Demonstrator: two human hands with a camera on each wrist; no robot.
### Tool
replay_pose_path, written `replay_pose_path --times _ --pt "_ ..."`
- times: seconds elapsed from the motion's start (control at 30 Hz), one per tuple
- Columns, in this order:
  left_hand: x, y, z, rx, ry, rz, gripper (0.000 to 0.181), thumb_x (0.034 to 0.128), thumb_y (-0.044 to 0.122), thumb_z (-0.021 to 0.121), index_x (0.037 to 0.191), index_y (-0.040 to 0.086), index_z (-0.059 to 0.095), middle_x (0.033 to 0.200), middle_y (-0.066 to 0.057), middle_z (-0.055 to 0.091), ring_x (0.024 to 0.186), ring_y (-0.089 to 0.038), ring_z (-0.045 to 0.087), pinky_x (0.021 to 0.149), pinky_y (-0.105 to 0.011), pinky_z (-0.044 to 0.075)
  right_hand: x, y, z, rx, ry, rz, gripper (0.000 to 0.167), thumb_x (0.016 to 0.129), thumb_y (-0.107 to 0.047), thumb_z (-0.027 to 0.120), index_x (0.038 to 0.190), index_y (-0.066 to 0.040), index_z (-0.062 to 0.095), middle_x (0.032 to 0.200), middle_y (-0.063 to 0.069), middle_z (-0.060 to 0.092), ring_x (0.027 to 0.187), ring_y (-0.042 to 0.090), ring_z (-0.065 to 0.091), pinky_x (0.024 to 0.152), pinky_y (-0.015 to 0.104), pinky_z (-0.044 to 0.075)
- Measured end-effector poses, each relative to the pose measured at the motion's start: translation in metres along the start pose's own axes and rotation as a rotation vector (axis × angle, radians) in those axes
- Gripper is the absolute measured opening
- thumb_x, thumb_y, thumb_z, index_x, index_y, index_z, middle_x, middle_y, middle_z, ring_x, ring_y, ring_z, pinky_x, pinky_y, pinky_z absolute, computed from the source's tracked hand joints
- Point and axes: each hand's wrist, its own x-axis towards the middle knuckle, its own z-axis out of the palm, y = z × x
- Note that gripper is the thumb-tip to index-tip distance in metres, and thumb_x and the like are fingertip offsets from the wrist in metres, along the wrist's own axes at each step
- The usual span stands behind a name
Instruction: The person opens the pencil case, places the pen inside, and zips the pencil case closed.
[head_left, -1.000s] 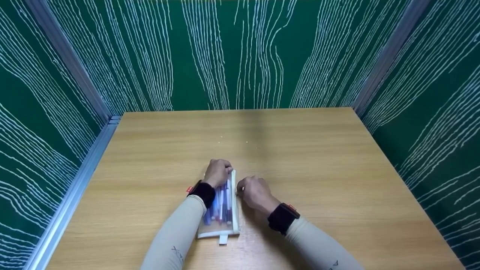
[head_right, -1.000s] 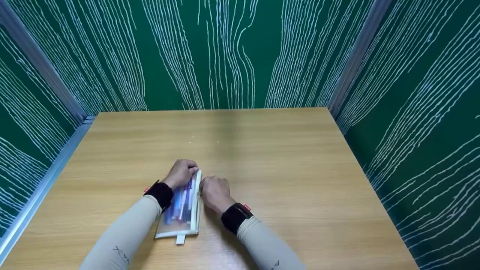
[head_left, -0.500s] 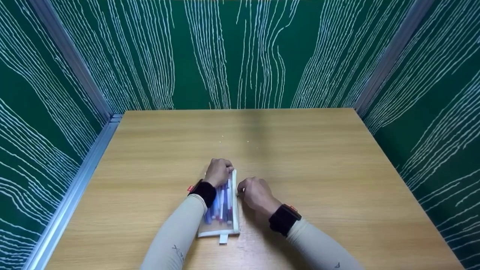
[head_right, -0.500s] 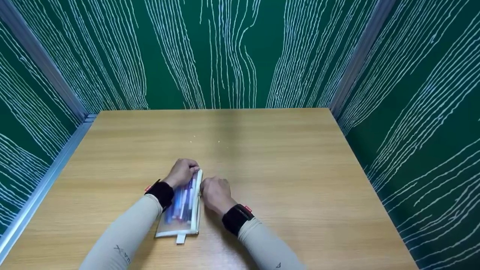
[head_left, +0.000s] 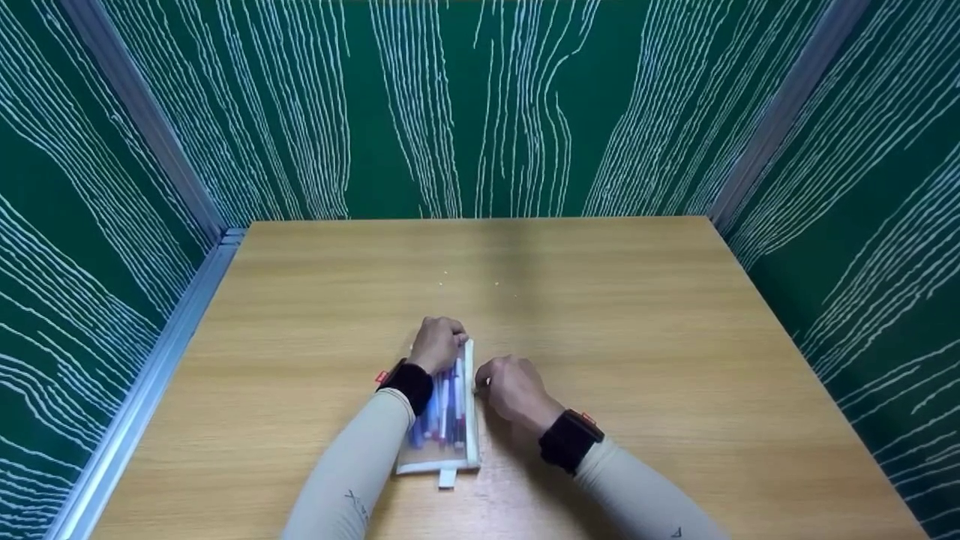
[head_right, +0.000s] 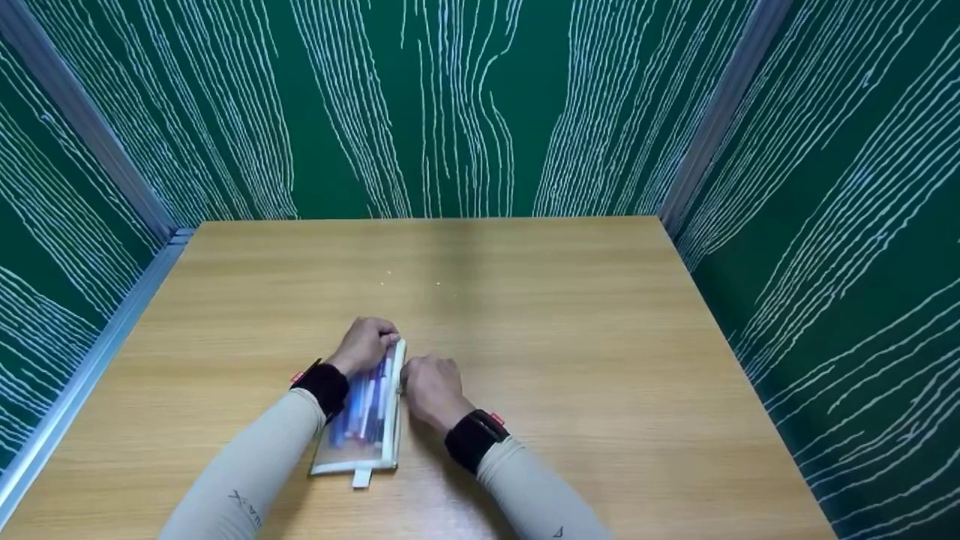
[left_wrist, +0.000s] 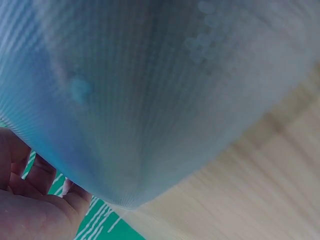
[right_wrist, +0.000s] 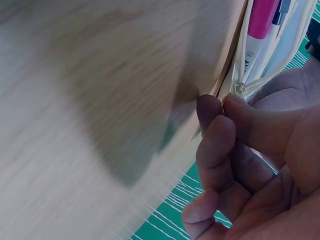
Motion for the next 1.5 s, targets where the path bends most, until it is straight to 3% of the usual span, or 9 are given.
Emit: replay_pose_path --times 0.27,0.77,1.0,1.2,1.5 --pt "-0.0015 0.0026 -0.0009 0.011 0.006 -0.017 0.012 0.0952 0.012 0.070 0.087 0.009 0.079 0.090 -0.007 0.074 0.100 -0.033 0.061 0.089 -0.043 0.051 -0.0023 0.0002 0.0013 -0.004 0.048 -0.051 0.029 0.071 0.011 0.064 0.074 -0.014 0.078 0.077 -0.001 0.075 0.064 0.021 0.067 0.057 0.037 0.052" --pt "0.0017 0.0029 0.0013 0.007 -0.024 -0.080 0.013 0.0967 0.014 0.069 0.090 0.011 0.079 0.096 -0.009 0.072 0.104 -0.031 0.059 0.093 -0.042 0.050 -0.0045 0.0008 -0.0020 -0.017 -0.005 -0.066 0.035 0.071 0.011 0.059 0.074 -0.017 0.079 0.077 -0.004 0.075 0.064 0.018 0.066 0.057 0.034 0.051" --pt "0.0016 0.0029 0.0012 0.017 -0.017 -0.061 0.014 0.0966 0.013 0.069 0.088 0.011 0.079 0.093 -0.008 0.072 0.104 -0.032 0.059 0.092 -0.043 0.050 -0.0052 0.0005 -0.0042 -0.003 -0.023 -0.069 0.032 0.074 0.011 0.061 0.078 -0.015 0.080 0.082 0.000 0.077 0.070 0.020 0.069 0.062 0.036 0.054" --pt "0.0007 0.0028 0.0010 0.030 0.007 -0.025 0.015 0.0948 0.011 0.070 0.082 0.009 0.078 0.084 -0.008 0.071 0.100 -0.035 0.061 0.089 -0.046 0.051 -0.0056 0.0010 -0.0034 -0.021 -0.008 -0.099 0.022 0.079 0.004 0.070 0.075 -0.016 0.079 0.076 -0.003 0.075 0.061 0.018 0.064 0.055 0.035 0.049" --pt "0.0021 0.0006 0.0028 0.015 0.007 -0.043 0.016 0.0946 0.009 0.070 0.080 0.010 0.077 0.083 -0.006 0.068 0.098 -0.031 0.058 0.089 -0.044 0.050 -0.0075 0.0006 -0.0027 -0.001 -0.030 -0.127 0.033 0.070 0.012 0.061 0.070 -0.017 0.077 0.069 -0.003 0.072 0.054 0.011 0.054 0.049 0.027 0.043"
